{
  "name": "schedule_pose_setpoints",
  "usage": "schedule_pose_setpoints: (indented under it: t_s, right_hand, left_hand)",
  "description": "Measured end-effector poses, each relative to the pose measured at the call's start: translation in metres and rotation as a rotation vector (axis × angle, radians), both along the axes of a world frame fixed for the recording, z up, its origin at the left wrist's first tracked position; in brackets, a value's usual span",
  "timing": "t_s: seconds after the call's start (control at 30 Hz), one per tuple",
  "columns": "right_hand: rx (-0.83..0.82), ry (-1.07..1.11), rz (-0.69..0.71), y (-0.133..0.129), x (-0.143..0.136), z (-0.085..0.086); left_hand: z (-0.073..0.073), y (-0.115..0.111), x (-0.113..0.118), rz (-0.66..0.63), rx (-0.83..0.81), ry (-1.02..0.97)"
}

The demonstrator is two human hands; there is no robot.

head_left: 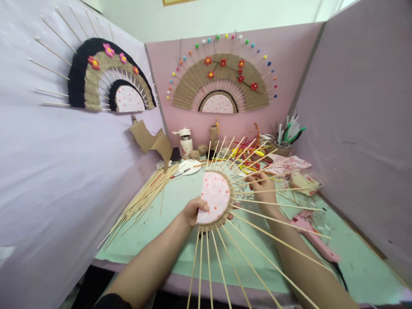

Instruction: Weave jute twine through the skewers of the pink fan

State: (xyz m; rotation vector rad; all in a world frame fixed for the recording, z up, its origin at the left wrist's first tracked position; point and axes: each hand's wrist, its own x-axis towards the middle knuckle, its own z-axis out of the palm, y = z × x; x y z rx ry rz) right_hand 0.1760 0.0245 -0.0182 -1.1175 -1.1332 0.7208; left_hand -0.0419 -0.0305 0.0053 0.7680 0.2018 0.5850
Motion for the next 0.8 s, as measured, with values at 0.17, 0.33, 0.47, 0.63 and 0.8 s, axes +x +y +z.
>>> schedule_pose_setpoints:
  t_s: [0.17,0.33,0.47,0.63,0.8]
  right_hand:
    - [0.002,0.032,0.012,0.001,0.003,-0.002]
    - [-0.014,0.152,0.001,-0.005,0.003,0.006]
    - [0.026,0.332,0.062,-0.013,0.008,0.017]
    - [0.062,0.496,0.275,-0.027,0.016,0.038]
    - [0.179,0.481,0.296,-0.038,0.022,0.049]
  left_hand:
    - [0.003,-0.001,-0.008,0.017,0.007,-0.019]
    - [0.005,0.000,-0.015,0.083,0.048,-0.021]
    - [0.005,0.005,-0.022,0.227,0.062,-0.045]
    - [0.003,0.012,-0.029,0.383,0.024,-0.077]
    - [-0.001,0.016,-0.031,0.378,0.001,-0.078]
